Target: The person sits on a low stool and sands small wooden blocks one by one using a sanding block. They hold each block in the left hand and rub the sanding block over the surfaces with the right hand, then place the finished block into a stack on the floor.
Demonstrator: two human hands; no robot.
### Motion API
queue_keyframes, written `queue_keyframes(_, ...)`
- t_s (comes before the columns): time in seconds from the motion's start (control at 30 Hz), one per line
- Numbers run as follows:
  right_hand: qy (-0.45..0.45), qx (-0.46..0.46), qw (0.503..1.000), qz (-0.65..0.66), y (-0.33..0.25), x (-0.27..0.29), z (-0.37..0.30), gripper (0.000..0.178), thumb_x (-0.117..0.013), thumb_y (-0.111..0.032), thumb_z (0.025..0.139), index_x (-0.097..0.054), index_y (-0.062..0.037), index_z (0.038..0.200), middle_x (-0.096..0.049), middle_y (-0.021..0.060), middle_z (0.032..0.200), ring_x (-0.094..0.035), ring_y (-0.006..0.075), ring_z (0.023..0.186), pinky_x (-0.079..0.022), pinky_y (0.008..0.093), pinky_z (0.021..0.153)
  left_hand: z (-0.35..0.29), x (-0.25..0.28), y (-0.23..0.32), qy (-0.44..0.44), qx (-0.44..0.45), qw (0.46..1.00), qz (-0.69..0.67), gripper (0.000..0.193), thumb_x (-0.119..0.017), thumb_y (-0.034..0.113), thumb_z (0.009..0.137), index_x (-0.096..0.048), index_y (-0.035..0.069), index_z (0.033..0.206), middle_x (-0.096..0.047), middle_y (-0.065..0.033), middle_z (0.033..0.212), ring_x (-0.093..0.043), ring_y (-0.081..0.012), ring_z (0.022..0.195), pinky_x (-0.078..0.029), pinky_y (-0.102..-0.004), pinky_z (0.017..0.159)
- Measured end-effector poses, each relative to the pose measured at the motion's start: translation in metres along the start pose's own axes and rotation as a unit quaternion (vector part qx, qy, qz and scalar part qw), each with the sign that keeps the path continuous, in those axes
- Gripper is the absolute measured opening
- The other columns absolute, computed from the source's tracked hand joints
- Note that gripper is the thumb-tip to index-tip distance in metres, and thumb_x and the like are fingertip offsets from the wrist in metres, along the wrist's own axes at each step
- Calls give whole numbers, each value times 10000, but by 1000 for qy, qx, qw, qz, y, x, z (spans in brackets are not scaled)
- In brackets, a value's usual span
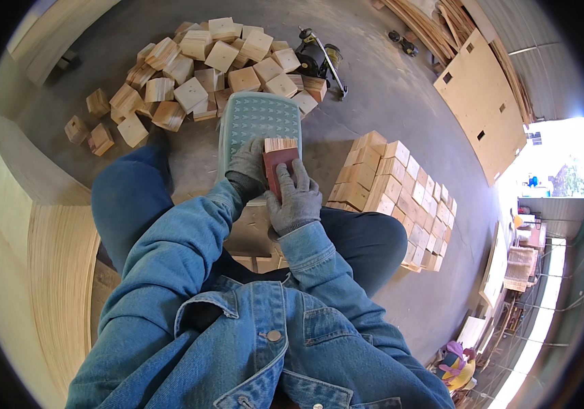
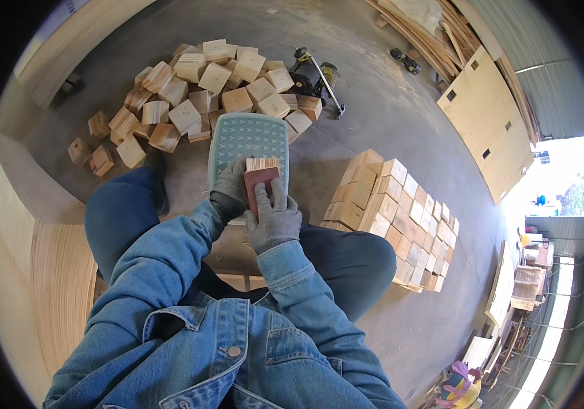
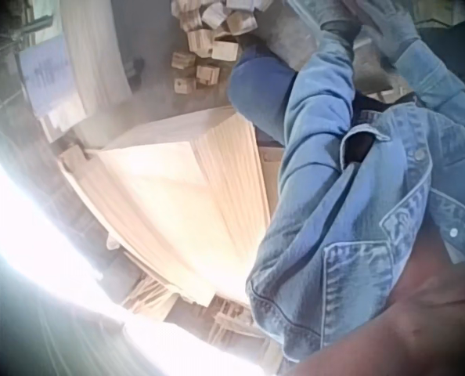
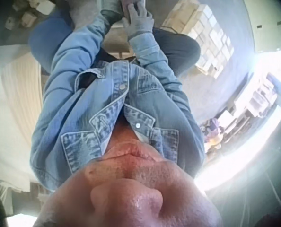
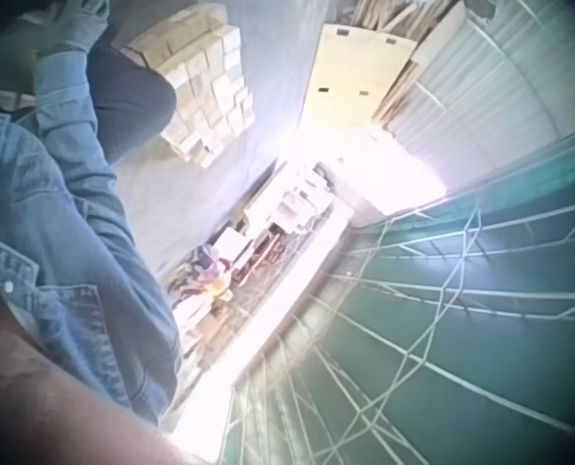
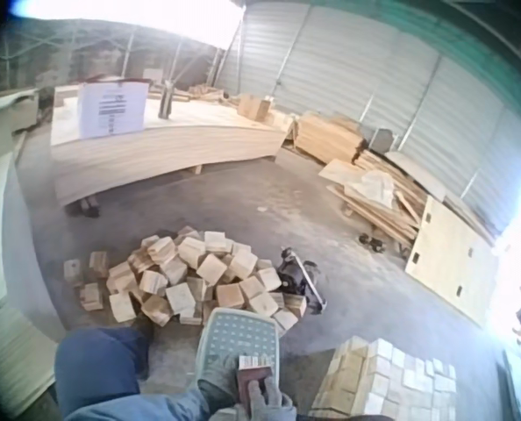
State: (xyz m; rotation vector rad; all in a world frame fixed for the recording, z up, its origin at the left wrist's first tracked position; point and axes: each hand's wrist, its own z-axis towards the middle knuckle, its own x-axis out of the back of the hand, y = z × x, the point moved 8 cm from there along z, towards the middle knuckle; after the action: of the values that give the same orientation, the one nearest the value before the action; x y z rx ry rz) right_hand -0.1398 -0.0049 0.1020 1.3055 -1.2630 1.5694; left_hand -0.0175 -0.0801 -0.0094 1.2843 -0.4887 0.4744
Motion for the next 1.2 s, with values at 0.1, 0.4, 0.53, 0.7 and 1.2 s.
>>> queue_keyframes(0.1,-3,-4,1000,-10,-3,2,6,685,-777,-336,864,-596,-192,1509,-434,163,1623,-497,486,1354,-431,589,1108,4,-4,-2,1,-25,999,30,736,-818,403,794,-531,89,1394,-565,-195,1324,-544,-405,1266,-452,-484,1108)
queue_keyframes(0.4,36,-24,999,-16,-3,4,72,637,-746,-344,861,-599,-233,1471,-442,128,1605,-560,492,1265,-480,587,1047,-8,5,-10,23,45,998,26,797,-831,401,762,-497,95,1418,-569,-210,1344,-561,-401,1267,-461,-480,1110)
queue_keyframes(0.53,22,-66,997,-40,14,1,119,613,-738,-375,874,-594,-254,1457,-432,131,1629,-587,496,1250,-505,577,1035,0,9,5,19,81,996,19,812,-864,381,746,-496,80,1405,-582,-212,1320,-571,-410,1252,-474,-479,1102)
queue_keyframes(0.7,-2,-75,997,-29,14,5,112,667,-738,-378,889,-551,-249,1516,-430,129,1632,-554,489,1306,-477,559,1097,0,8,3,45,77,996,15,790,-866,349,755,-504,75,1402,-584,-211,1318,-571,-412,1247,-478,-481,1100)
queue_keyframes(1.2,27,19,999,-5,-1,10,2,682,-773,-334,867,-586,-188,1507,-452,193,1597,-509,494,1330,-438,587,1113,-2,6,-1,50,18,999,-10,739,-857,330,734,-526,97,1352,-607,-217,1274,-588,-427,1224,-492,-485,1068)
